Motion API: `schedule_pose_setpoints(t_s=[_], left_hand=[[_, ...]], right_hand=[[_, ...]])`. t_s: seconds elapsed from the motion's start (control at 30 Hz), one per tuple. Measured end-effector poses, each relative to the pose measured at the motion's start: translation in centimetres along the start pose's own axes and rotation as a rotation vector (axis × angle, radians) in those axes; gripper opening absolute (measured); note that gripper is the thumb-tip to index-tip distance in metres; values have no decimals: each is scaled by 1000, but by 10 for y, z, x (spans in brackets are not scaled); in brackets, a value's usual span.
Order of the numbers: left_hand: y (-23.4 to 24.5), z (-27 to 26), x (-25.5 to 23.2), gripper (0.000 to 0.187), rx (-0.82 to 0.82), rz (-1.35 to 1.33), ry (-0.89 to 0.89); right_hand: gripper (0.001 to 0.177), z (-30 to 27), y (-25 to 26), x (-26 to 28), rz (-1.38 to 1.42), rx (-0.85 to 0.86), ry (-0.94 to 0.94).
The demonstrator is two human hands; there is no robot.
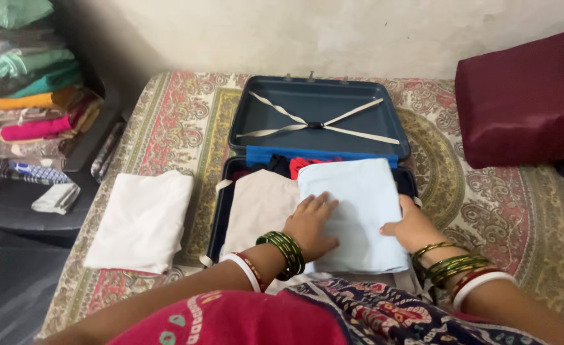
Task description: The person opens a blue suitcase on a patterned bedspread, unbuckles internal straps, and removes various folded garments one by one, placing them on a stack next to the suitcase.
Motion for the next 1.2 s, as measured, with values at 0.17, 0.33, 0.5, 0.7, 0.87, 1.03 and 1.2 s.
schedule_pose_setpoints(t_s=[0.17, 0.33, 0.5, 0.7, 0.87, 1.03, 1.2], left_hand=[[-31, -6, -2, 103, 130, 157, 172], [-23, 25, 15, 113, 53, 195, 348], [-42, 67, 70, 107, -39, -29, 569], [-43, 64, 121, 80, -669, -326, 620], [-68, 10, 85, 64, 9, -919, 938], [-35, -1, 46, 56, 82, -1192, 835], [18, 27, 63, 50, -4, -1394, 640]], right_hand=[[103, 20, -10, -37, -156, -53, 109], [97, 12, -10, -20, -263, 10, 285], [85, 2, 2, -8, -503, 93, 154], [90, 14, -2, -46, -344, 230, 61], [82, 21, -5, -66, -333, 193, 14], [91, 34, 4, -38, -393, 90, 1], [75, 19, 0, 15, -32, -151, 192]])
Point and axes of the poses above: each hand's wrist, its own z-axis towards the middle knuckle, its own y-axis out of the back of the hand, x = y × z, the point moved 7 cm from there along z, towards the middle knuckle, and after that the axes turned 8 degrees about -x, right-handed, at the moved point
